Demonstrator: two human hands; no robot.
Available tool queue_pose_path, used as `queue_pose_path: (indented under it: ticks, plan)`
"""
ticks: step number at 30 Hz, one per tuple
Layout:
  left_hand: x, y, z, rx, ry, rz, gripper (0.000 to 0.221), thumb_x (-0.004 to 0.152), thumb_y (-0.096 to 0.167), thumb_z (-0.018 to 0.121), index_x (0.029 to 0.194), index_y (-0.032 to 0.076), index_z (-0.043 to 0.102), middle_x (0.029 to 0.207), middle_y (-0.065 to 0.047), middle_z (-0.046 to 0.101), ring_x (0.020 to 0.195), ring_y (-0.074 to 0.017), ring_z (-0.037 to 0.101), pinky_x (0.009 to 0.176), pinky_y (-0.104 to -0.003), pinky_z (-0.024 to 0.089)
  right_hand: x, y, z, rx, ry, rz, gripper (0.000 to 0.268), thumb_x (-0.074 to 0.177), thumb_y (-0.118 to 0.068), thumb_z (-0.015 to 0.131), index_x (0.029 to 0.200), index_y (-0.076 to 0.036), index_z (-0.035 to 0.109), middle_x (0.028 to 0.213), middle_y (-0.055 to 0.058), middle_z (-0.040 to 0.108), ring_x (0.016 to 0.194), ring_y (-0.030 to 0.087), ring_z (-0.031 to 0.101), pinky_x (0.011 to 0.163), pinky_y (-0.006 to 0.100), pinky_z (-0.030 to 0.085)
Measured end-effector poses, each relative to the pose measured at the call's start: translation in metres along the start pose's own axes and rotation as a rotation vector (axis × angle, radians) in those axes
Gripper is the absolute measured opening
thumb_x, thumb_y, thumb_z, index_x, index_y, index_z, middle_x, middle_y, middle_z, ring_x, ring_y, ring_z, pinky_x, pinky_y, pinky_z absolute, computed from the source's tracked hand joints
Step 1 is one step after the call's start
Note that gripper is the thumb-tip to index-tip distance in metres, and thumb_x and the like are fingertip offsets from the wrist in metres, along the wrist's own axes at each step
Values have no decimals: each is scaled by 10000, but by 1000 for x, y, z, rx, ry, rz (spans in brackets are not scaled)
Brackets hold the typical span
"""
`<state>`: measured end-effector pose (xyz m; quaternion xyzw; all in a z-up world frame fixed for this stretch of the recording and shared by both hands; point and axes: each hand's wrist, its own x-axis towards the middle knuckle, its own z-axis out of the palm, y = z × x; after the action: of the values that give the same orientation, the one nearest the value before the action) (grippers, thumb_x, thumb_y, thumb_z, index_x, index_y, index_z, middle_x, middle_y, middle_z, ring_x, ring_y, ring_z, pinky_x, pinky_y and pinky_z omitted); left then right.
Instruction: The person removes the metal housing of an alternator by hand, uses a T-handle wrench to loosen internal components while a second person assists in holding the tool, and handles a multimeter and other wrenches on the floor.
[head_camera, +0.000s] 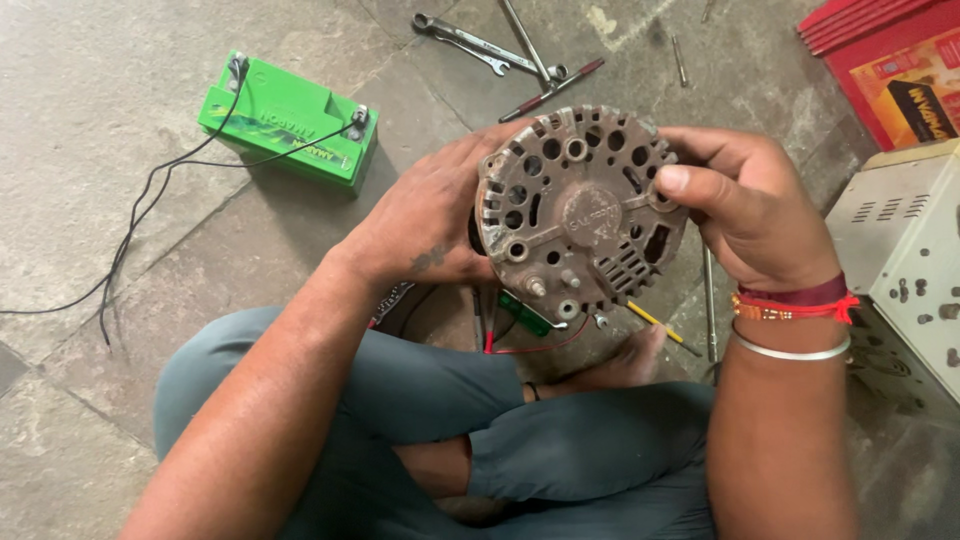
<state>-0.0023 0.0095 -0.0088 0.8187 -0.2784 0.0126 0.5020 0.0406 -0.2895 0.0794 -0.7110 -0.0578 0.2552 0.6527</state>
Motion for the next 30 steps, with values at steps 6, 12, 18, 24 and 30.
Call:
queue_pose_path:
  ticks: [6, 12, 18, 24, 30]
  plan:
    - [1, 0, 1, 6, -3, -11, 1152, 635, 346, 897, 1595, 112, 304, 1564, -159, 474, 1432, -383, 473, 1207, -483, 370, 2, 4, -8, -37, 5, 15, 583, 906, -147, 718, 1391, 136, 562, 1184, 116, 694, 1024, 145, 660, 918, 286, 539]
    - [1, -1, 1, 16, -13, -32, 1195, 571, 329, 890, 1592, 127, 303, 1543, -154, 488, 1418, -388, 476, 1195, -488, 370, 8, 8, -11, -9, -37, 8, 631, 896, -183, 730, 1414, 130, 553, 1199, 119, 672, 1036, 146, 643, 938, 280, 523]
    - [0, -3, 1, 17, -7, -11, 1167, 607, 338, 886, 1594, 120, 304, 1566, -157, 477, 1422, -393, 475, 1191, -487, 377, 14, 11, -7, 105, -98, 18, 628, 886, -213, 760, 1382, 105, 545, 1247, 132, 672, 1126, 191, 656, 1032, 325, 520]
    - [0, -1, 0, 27, 2, 4, 1179, 604, 362, 901, 1593, 117, 307, 1577, -155, 460, 1429, -393, 463, 1186, -490, 368, 15, 12, -2, 137, -100, 22, 641, 877, -240, 776, 1381, 87, 550, 1249, 133, 668, 1138, 209, 655, 1048, 346, 520]
    - [1, 3, -2, -10, -25, -37, 1133, 627, 359, 887, 1584, 112, 332, 1579, -132, 463, 1431, -364, 470, 1197, -467, 375, 16, 20, -6, 181, -64, 49, 598, 882, -241, 720, 1365, 75, 565, 1219, 108, 685, 1106, 181, 656, 1007, 314, 520]
